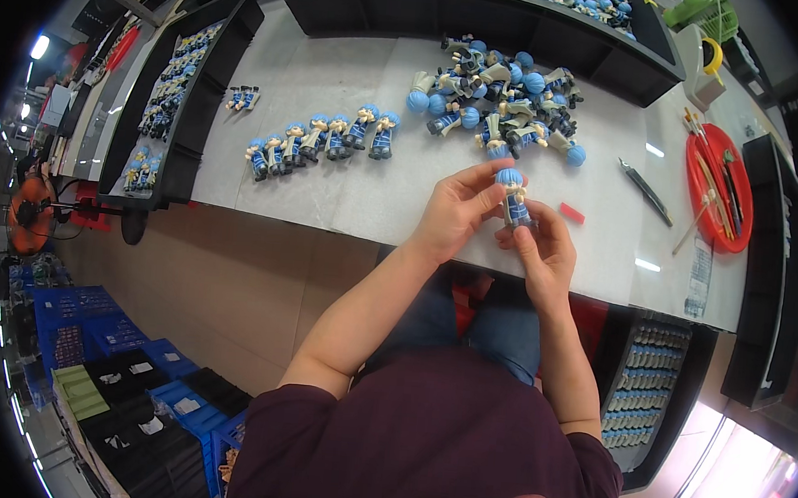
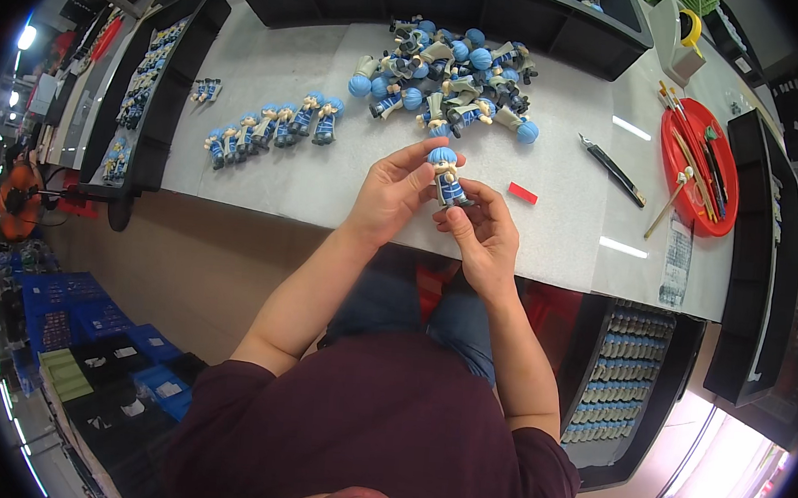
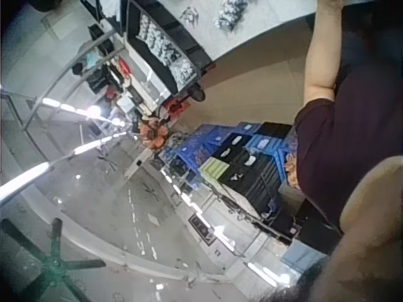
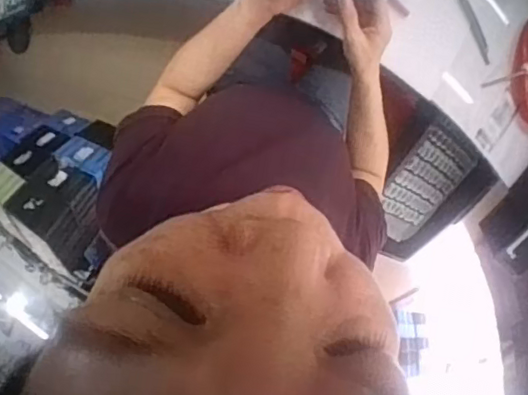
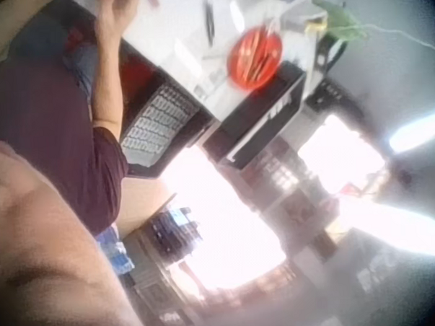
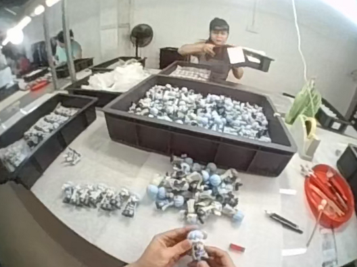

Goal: The person assembles small blue and white figurines by hand. They pick up a body and a head, attach them together, and place the completed figure into a black tray. This process is repeated multiple times.

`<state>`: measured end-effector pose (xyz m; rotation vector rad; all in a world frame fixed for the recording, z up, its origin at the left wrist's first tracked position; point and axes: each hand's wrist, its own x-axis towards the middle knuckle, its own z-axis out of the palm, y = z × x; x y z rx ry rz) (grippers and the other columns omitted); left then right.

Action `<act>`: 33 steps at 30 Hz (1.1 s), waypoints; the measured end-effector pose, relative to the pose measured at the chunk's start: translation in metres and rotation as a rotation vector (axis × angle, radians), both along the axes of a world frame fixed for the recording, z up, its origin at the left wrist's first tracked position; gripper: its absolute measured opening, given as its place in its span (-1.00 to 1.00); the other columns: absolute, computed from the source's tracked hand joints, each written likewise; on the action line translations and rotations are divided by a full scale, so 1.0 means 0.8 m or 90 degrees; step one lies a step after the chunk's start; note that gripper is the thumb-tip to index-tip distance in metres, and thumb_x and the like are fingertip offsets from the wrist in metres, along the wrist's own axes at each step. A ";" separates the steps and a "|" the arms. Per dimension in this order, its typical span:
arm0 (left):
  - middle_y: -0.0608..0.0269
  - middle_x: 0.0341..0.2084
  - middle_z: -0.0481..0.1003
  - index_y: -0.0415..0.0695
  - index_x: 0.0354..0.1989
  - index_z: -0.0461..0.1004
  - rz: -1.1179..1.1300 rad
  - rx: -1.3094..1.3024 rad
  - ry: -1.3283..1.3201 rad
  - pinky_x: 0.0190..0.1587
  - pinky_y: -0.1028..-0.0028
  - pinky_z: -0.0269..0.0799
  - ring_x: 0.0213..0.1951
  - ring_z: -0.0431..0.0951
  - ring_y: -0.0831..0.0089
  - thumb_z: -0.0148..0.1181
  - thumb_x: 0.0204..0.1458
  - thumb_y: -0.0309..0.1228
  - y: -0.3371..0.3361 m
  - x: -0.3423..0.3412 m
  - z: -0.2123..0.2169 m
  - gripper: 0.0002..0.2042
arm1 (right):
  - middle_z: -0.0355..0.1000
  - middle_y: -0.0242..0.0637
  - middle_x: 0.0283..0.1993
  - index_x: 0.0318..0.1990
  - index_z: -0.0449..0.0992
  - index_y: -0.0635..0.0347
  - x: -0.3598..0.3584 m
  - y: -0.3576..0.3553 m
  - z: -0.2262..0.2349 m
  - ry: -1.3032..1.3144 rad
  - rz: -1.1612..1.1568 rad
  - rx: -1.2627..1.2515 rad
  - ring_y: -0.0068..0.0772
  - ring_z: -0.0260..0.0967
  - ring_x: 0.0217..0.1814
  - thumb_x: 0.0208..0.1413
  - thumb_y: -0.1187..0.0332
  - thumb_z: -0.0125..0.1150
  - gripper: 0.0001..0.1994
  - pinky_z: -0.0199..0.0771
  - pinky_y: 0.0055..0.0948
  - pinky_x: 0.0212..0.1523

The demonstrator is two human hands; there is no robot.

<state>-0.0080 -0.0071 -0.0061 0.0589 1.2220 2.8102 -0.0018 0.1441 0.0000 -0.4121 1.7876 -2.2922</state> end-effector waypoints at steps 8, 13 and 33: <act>0.16 -0.13 0.43 -0.19 0.05 0.31 -0.001 0.021 -0.019 -0.06 0.41 0.36 -0.15 0.45 0.48 0.00 0.06 -0.54 0.001 -0.003 -0.005 -0.66 | 0.23 -0.30 -0.19 -0.03 0.25 0.33 0.005 -0.004 -0.009 0.039 -0.100 -0.052 -0.53 0.34 -0.20 -0.05 0.63 0.18 -0.61 0.47 -0.59 -0.25; 0.22 -0.14 0.44 -0.21 0.06 0.29 -0.006 0.023 -0.018 -0.05 0.40 0.35 -0.16 0.45 0.49 -0.01 0.06 -0.55 0.001 -0.002 -0.004 -0.66 | 0.22 -0.32 -0.19 -0.03 0.25 0.34 0.005 -0.003 -0.008 0.041 -0.098 -0.064 -0.54 0.33 -0.19 -0.05 0.65 0.17 -0.61 0.47 -0.60 -0.24; -0.02 -0.03 0.36 -0.23 0.02 0.32 0.004 0.043 0.041 0.10 0.26 0.24 0.01 0.39 0.17 -0.08 0.04 -0.63 -0.001 -0.002 -0.008 -0.67 | 0.27 -0.25 -0.08 -0.07 0.30 0.31 0.001 -0.001 -0.025 0.105 -0.156 -0.012 -0.47 0.28 -0.05 -0.12 0.74 0.08 -0.61 0.35 -0.53 -0.11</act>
